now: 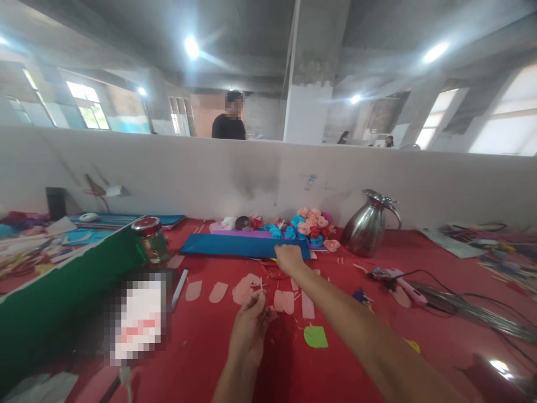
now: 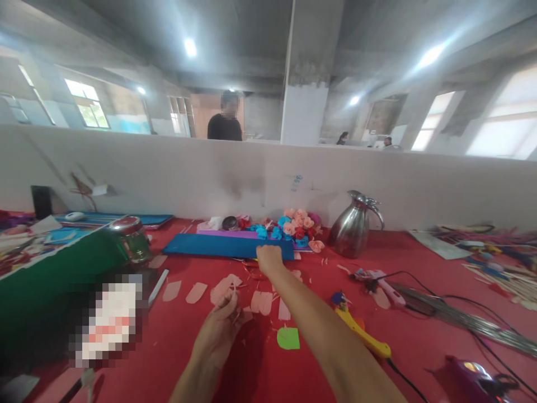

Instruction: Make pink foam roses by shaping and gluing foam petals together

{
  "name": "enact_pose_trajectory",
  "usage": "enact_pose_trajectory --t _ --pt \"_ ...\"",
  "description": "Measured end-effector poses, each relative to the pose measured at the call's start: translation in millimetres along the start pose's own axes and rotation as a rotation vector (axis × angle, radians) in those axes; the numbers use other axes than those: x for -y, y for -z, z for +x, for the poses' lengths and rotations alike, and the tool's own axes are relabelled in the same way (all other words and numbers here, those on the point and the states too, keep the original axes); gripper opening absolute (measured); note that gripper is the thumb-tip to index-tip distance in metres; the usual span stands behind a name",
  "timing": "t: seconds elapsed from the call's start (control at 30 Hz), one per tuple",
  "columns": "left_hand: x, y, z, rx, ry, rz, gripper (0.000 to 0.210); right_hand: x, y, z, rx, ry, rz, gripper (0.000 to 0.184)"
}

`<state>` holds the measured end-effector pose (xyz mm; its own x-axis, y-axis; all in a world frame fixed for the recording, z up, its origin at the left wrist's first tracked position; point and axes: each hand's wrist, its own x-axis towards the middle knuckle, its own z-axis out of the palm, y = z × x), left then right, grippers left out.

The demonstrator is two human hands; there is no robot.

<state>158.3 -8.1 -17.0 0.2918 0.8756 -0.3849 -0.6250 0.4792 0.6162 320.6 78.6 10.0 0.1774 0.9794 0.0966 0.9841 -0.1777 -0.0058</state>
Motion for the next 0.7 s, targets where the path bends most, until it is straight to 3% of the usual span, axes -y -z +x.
enact_pose_trajectory --t 0.17,0.27,0.37,0.5,0.6,0.7 --pt "-0.6 -1.4 -0.2 -0.003 0.008 -0.037 0.030 -4.8 1.8 8.8 0.008 -0.050 0.042 0.029" --pt "0.2 -0.4 0.6 0.013 -0.002 -0.027 0.029 -4.4 1.1 3.3 0.083 -0.003 0.094 0.033" --pt "0.8 1.1 1.6 0.013 -0.029 0.003 0.031 0.7 0.2 -7.9 0.161 0.076 0.151 0.047" --pt "0.4 2.3 3.4 0.028 -0.109 0.068 0.032 7.8 6.3 -14.0 0.181 0.073 0.245 0.060" --pt "-0.2 2.0 4.6 0.059 -0.148 0.040 0.031 9.9 19.1 -6.6 0.265 0.095 0.384 0.049" --pt "-0.9 1.4 5.4 0.117 -0.128 0.013 0.028 9.7 33.9 0.4 0.433 0.190 0.597 0.029"
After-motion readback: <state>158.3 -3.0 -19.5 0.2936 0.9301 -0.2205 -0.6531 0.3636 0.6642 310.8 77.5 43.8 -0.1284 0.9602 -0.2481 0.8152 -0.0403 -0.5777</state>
